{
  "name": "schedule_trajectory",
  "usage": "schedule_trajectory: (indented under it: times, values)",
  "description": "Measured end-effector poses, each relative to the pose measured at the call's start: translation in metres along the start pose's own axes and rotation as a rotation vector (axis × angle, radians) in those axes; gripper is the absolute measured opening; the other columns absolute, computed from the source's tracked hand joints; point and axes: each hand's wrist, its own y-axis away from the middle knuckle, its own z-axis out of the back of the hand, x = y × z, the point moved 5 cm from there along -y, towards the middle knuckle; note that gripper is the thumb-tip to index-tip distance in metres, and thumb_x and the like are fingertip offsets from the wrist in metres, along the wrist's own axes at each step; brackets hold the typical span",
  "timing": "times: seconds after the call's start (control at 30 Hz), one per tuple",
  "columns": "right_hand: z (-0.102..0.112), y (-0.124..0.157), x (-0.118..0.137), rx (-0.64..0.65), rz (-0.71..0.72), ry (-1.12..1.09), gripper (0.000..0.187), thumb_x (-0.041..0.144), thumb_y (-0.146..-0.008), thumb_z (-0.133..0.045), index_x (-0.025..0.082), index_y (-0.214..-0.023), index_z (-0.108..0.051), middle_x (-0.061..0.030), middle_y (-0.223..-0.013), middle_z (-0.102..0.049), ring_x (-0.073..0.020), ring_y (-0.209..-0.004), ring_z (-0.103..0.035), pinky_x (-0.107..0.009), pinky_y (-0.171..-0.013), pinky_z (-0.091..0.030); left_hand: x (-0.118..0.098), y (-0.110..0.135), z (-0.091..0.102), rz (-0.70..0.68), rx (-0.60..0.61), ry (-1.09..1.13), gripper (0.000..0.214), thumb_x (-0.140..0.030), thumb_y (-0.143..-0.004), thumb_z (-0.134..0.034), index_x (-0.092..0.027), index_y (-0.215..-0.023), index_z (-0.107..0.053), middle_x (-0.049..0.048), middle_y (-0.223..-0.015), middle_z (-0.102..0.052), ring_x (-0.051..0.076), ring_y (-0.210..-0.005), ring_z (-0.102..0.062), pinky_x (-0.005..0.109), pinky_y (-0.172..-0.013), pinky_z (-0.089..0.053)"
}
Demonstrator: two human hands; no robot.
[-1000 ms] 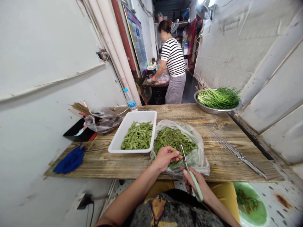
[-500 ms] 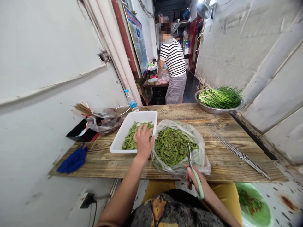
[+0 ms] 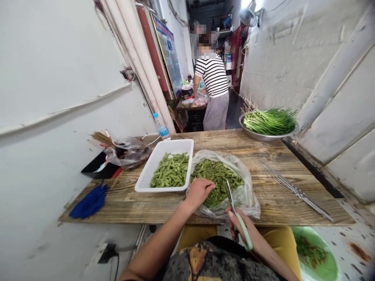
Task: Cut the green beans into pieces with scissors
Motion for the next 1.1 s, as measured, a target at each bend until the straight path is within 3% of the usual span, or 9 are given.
schedule_trajectory:
  times: [0.1,0.17,0.23,0.3,0.47,0.63,0.77,1.0,1.1]
  values:
    - [-0.002,-0.001,0.001,0.026,0.035,0.021,0.043,0.059,-0.079,-0.048,0.019,-0.095,-0.051,0.006,-0.056,-0.045,-0.0098,-0.044,-0.045,-0.022,-0.041,-0.04,0.002,-0.002,-0.006,0.106,-0.001,0.325,0.023,-0.031,-0.084,-0.047,-0.017,-0.082,-0.065,0.0004,-0.069,-0.065,0.012,-0.061,-0.056,0.023,-0.062,-0.042]
    - [0.0,-0.003,-0.002,0.019,0.044,0.029,0.045,0.06,-0.079,-0.048,0.019,-0.097,-0.051,0.0059,-0.056,-0.044,-0.0099,-0.044,-0.044,-0.022,-0.041,-0.039,0.005,-0.002,-0.009,0.174,-0.037,0.376,0.022,-0.029,-0.082,-0.047,-0.016,-0.081,-0.065,-0.0005,-0.065,-0.064,0.011,-0.053,-0.055,0.022,-0.057,-0.042]
    - [0.003,-0.005,-0.006,-0.005,0.038,0.027,0.046,0.061,-0.079,-0.047,0.019,-0.098,-0.051,0.006,-0.056,-0.044,-0.0098,-0.043,-0.044,-0.022,-0.04,-0.038,0.006,-0.001,-0.007,0.174,-0.104,0.319,0.021,-0.026,-0.082,-0.046,-0.016,-0.084,-0.065,0.0005,-0.071,-0.067,0.011,-0.058,-0.058,0.023,-0.062,-0.044]
    - [0.007,-0.006,-0.009,-0.026,0.035,0.013,0.047,0.06,-0.079,-0.046,0.019,-0.101,-0.05,0.006,-0.056,-0.044,-0.0099,-0.043,-0.044,-0.022,-0.039,-0.038,0.003,0.001,-0.004,0.088,-0.086,0.185,0.021,-0.023,-0.081,-0.048,-0.018,-0.087,-0.067,0.0019,-0.082,-0.069,0.014,-0.073,-0.061,0.024,-0.072,-0.045]
    - [0.012,-0.003,-0.012,-0.019,0.045,0.025,0.043,0.055,-0.083,-0.046,0.019,-0.107,-0.048,0.0058,-0.057,-0.045,-0.0104,-0.045,-0.046,-0.021,-0.042,-0.039,-0.006,0.016,-0.016,-0.146,0.322,-0.17,0.02,-0.02,-0.077,-0.053,-0.021,-0.087,-0.07,0.0043,-0.086,-0.07,0.02,-0.087,-0.061,0.029,-0.081,-0.043]
    - [0.007,-0.001,-0.009,0.033,0.015,0.061,0.042,0.055,-0.082,-0.047,0.019,-0.103,-0.048,0.0071,-0.055,-0.043,-0.0093,-0.043,-0.044,-0.02,-0.04,-0.037,-0.005,0.026,-0.026,0.012,0.393,-0.384,0.025,-0.022,-0.083,-0.045,-0.014,-0.084,-0.068,0.0125,-0.086,-0.068,0.024,-0.086,-0.062,0.032,-0.078,-0.046]
    - [0.005,0.0,-0.006,0.052,0.012,0.074,0.041,0.056,-0.082,-0.047,0.02,-0.101,-0.047,0.0077,-0.056,-0.041,-0.0086,-0.043,-0.043,-0.02,-0.04,-0.038,-0.012,0.029,-0.032,0.018,0.446,-0.517,0.023,-0.013,-0.08,-0.045,-0.011,-0.092,-0.064,0.0151,-0.094,-0.064,0.024,-0.09,-0.061,0.033,-0.079,-0.047]
    - [0.005,-0.001,-0.008,0.082,0.034,0.153,0.04,0.056,-0.083,-0.044,0.019,-0.097,-0.046,0.0081,-0.053,-0.041,-0.0086,-0.042,-0.042,-0.019,-0.039,-0.037,-0.015,0.023,-0.047,0.091,0.4,-0.525,0.022,-0.015,-0.079,-0.047,-0.012,-0.096,-0.061,0.014,-0.096,-0.062,0.024,-0.088,-0.063,0.035,-0.075,-0.051]
    - [0.003,-0.002,-0.008,0.085,0.037,0.145,0.04,0.057,-0.082,-0.044,0.019,-0.097,-0.047,0.008,-0.054,-0.04,-0.0086,-0.042,-0.042,-0.019,-0.039,-0.037,-0.017,0.021,-0.057,0.056,0.416,-0.518,0.022,-0.015,-0.078,-0.047,-0.01,-0.094,-0.061,0.0157,-0.095,-0.063,0.025,-0.086,-0.063,0.035,-0.074,-0.051]
